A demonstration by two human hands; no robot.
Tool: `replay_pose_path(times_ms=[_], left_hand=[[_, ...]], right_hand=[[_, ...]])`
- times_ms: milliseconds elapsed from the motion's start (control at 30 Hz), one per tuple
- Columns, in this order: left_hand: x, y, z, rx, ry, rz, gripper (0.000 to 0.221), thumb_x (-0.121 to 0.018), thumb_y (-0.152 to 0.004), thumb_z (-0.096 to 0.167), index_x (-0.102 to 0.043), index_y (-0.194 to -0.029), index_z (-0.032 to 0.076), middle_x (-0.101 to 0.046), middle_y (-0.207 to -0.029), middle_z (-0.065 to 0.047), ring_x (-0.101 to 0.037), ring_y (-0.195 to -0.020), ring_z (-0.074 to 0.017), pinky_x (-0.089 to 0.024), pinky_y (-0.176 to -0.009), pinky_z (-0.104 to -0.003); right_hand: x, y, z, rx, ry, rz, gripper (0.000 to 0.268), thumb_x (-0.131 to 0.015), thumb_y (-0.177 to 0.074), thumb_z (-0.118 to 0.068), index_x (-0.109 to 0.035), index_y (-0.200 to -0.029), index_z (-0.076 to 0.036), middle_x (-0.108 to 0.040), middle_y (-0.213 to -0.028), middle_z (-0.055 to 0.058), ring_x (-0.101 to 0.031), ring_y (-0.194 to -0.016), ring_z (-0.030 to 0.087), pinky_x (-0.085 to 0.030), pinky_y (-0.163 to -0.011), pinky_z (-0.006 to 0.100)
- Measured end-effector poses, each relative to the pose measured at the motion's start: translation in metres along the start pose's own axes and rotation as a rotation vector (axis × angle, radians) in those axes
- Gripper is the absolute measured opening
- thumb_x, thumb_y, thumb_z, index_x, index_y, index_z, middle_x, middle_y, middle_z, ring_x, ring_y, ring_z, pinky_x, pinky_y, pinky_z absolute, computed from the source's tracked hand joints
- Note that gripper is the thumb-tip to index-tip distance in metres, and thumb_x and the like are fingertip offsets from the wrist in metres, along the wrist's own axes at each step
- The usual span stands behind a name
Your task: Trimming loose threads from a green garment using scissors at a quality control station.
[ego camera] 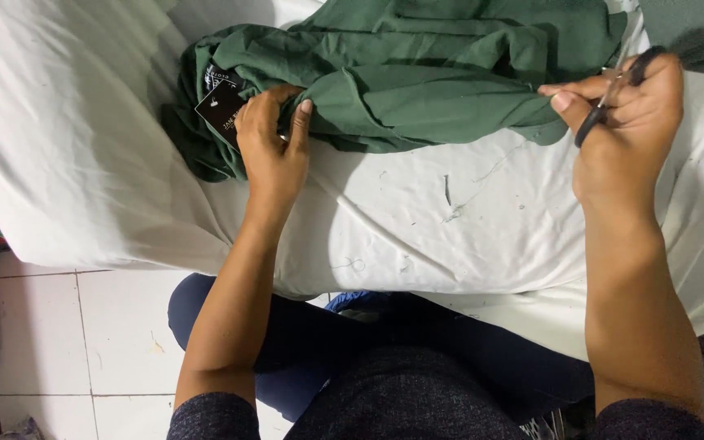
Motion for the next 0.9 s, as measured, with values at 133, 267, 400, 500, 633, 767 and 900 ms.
replay_pose_path(times_ms=[133,267,400,500,633,767,900], left_hand=[[0.004,0.001,-0.004,-0.002,-0.023,0.037,0.025,-0.058,-0.106,0.030,-0.065,-0.107,0.006,-0.071,-0.100,-0.006,-0.067,-0.091,-0.0263,-0.044,-0.091,-0.043],[0.007,0.001,-0.007,0.028,-0.005,0.053,0.019,-0.062,-0.104,0.023,-0.065,-0.110,0.005,-0.071,-0.100,-0.007,-0.067,-0.092,-0.0255,-0.046,-0.087,-0.040],[0.007,-0.001,-0.006,0.013,-0.007,0.048,0.020,-0.061,-0.105,0.027,-0.065,-0.108,0.007,-0.068,-0.096,-0.005,-0.064,-0.087,-0.0243,-0.043,-0.085,-0.039],[0.006,0.001,-0.004,-0.001,0.009,0.040,0.019,-0.061,-0.105,0.026,-0.065,-0.110,0.008,-0.068,-0.097,-0.004,-0.063,-0.086,-0.0226,-0.043,-0.087,-0.040],[0.008,0.002,-0.004,-0.024,0.018,0.054,0.015,-0.064,-0.103,0.022,-0.065,-0.109,0.008,-0.068,-0.099,-0.005,-0.063,-0.088,-0.0234,-0.043,-0.085,-0.040],[0.003,0.004,-0.001,0.007,0.001,-0.027,0.023,-0.063,-0.103,0.026,-0.063,-0.120,0.012,-0.067,-0.118,-0.003,-0.063,-0.111,-0.0241,-0.034,-0.102,-0.044],[-0.008,0.009,0.005,0.008,-0.086,-0.135,0.050,-0.059,-0.104,0.051,-0.058,-0.141,0.016,-0.060,-0.127,-0.006,-0.059,-0.121,-0.0206,-0.024,-0.101,-0.043]], right_hand=[[0.017,0.003,0.002,-0.050,-0.171,0.110,0.043,-0.071,-0.107,0.013,-0.035,-0.115,-0.009,-0.054,-0.092,0.016,-0.064,-0.087,0.030,-0.071,-0.102,0.051],[0.008,0.008,-0.009,-0.101,-0.641,-0.363,0.026,-0.064,-0.106,-0.010,-0.059,-0.131,-0.016,-0.074,-0.105,0.004,-0.078,-0.100,0.018,-0.072,-0.102,0.039],[-0.048,0.042,-0.049,-0.282,-0.540,-1.050,0.009,-0.068,-0.094,-0.012,-0.061,-0.100,-0.010,-0.086,-0.089,0.007,-0.089,-0.086,0.018,-0.075,-0.090,0.037],[-0.057,0.067,-0.011,-0.703,-0.512,-1.064,0.013,-0.053,-0.102,-0.011,-0.064,-0.102,-0.004,-0.081,-0.077,0.012,-0.083,-0.063,0.021,-0.078,-0.072,0.045],[-0.037,0.023,0.010,-0.613,0.159,-0.531,0.027,-0.070,-0.092,-0.002,-0.050,-0.110,-0.006,-0.063,-0.072,0.008,-0.071,-0.074,0.018,-0.062,-0.085,0.035],[-0.040,0.010,0.006,-0.324,0.426,-0.377,0.038,-0.073,-0.094,0.010,-0.041,-0.112,0.003,-0.069,-0.116,0.026,-0.073,-0.109,0.033,-0.061,-0.093,0.039],[-0.067,0.019,0.006,-0.331,0.556,-0.458,0.032,-0.079,-0.088,0.006,-0.056,-0.111,0.005,-0.074,-0.111,0.018,-0.074,-0.106,0.029,-0.063,-0.090,0.037]])
Point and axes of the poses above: each hand's wrist, its own y-axis away from the middle knuckle, its own x-axis out of the back of the hand, z = x × y, the point moved 10 cm from there along -y, towards the middle knuckle
